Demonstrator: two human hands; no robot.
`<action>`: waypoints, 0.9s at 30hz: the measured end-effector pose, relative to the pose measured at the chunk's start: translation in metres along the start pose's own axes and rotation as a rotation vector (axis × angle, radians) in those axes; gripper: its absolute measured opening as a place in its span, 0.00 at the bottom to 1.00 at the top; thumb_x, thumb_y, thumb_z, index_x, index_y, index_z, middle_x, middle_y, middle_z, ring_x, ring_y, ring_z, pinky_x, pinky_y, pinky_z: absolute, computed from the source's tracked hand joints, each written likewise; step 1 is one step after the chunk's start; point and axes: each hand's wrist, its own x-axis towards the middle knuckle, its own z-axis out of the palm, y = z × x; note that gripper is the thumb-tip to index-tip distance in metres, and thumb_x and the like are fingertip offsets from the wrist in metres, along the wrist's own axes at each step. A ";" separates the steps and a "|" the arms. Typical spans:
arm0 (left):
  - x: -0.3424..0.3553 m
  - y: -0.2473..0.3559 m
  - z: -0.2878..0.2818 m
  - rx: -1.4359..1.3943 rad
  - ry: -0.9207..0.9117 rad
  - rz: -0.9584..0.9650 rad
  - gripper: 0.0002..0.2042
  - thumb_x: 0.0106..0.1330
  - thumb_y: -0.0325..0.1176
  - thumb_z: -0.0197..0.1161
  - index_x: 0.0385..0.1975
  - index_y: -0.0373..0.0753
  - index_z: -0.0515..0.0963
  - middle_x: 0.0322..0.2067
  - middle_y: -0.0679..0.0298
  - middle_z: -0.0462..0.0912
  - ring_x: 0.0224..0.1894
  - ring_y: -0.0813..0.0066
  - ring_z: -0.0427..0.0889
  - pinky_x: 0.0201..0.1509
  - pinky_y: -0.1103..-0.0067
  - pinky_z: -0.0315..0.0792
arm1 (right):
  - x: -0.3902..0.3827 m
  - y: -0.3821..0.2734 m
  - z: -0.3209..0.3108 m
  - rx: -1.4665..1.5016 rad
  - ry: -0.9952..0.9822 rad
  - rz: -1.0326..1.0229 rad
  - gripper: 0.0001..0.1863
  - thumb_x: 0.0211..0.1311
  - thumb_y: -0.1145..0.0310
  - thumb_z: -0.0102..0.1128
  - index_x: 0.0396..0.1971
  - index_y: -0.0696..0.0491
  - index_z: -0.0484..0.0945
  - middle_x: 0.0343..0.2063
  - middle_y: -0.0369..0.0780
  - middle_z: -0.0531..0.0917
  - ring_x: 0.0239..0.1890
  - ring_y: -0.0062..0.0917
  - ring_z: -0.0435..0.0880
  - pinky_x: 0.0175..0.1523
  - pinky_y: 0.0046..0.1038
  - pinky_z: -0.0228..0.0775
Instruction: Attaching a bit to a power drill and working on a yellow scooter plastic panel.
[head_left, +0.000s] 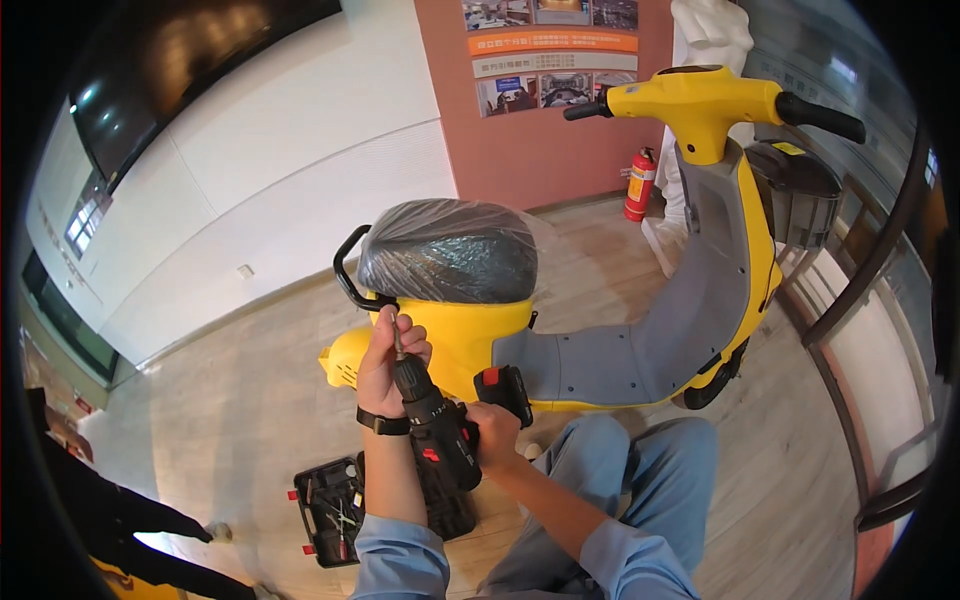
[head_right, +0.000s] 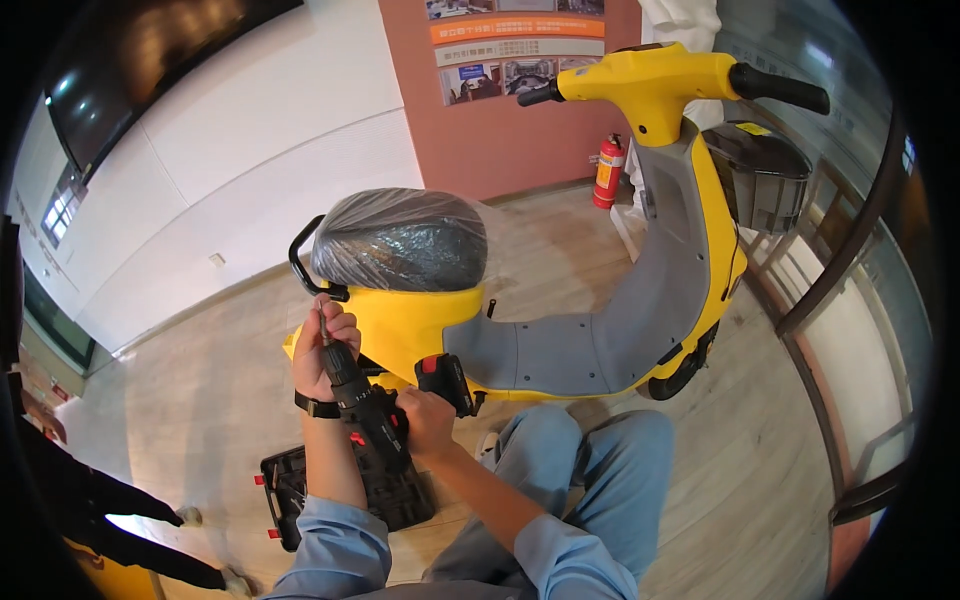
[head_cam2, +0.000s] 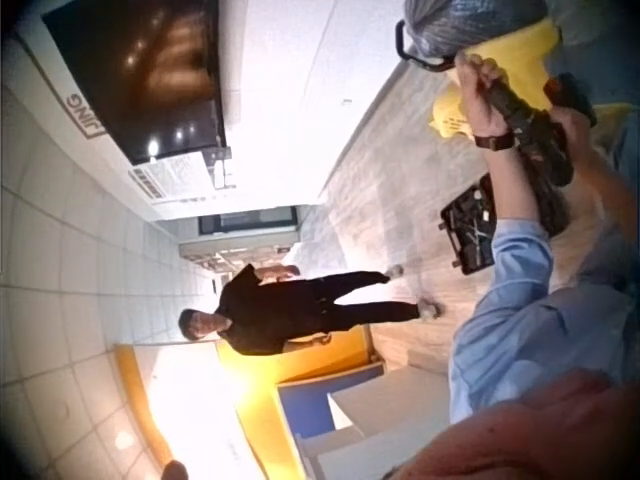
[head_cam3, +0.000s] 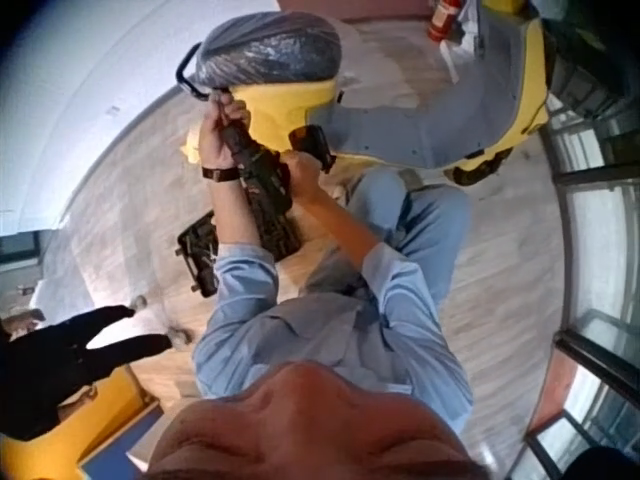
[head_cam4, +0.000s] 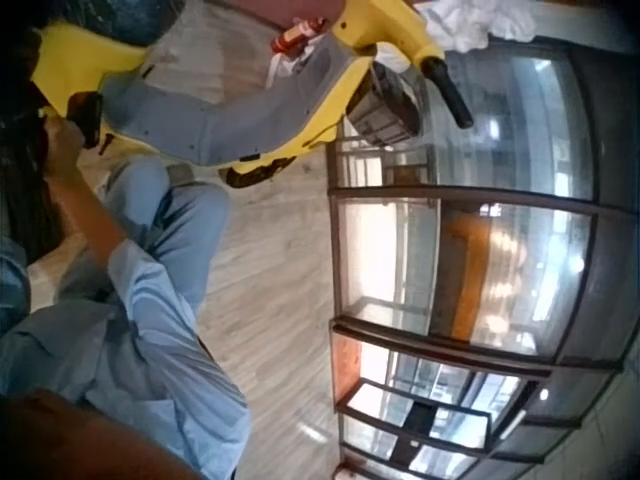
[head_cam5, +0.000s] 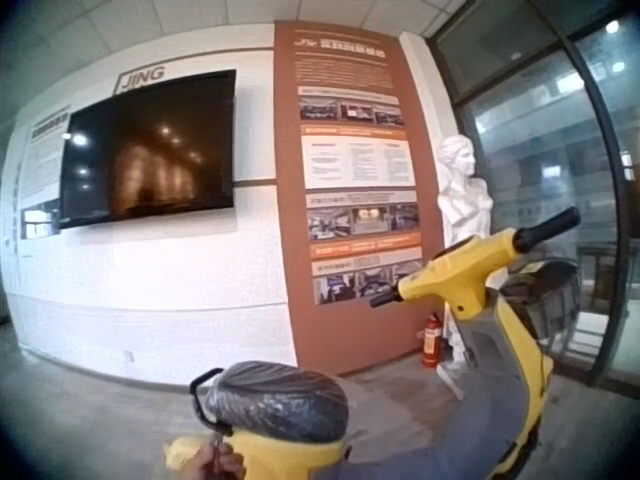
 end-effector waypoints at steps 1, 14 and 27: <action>-0.002 -0.002 0.001 0.090 0.008 0.027 0.07 0.70 0.29 0.62 0.44 0.41 0.72 0.37 0.66 0.77 0.36 0.78 0.71 0.42 0.81 0.72 | -0.003 0.002 0.001 0.001 0.029 -0.022 0.20 0.47 0.64 0.70 0.38 0.53 0.72 0.29 0.44 0.82 0.25 0.40 0.81 0.30 0.34 0.71; -0.013 -0.009 0.002 0.371 0.079 0.198 0.06 0.69 0.28 0.63 0.41 0.42 0.73 0.36 0.67 0.78 0.36 0.79 0.72 0.41 0.82 0.71 | -0.021 0.005 -0.001 -0.035 0.014 0.093 0.15 0.42 0.63 0.69 0.28 0.53 0.74 0.26 0.42 0.81 0.26 0.39 0.81 0.31 0.33 0.71; -0.018 -0.009 -0.009 0.567 0.085 0.258 0.09 0.62 0.22 0.66 0.32 0.40 0.71 0.28 0.61 0.80 0.35 0.74 0.78 0.39 0.78 0.72 | -0.031 0.007 0.004 0.088 0.075 0.090 0.11 0.43 0.71 0.66 0.26 0.54 0.73 0.24 0.42 0.80 0.23 0.38 0.80 0.29 0.33 0.70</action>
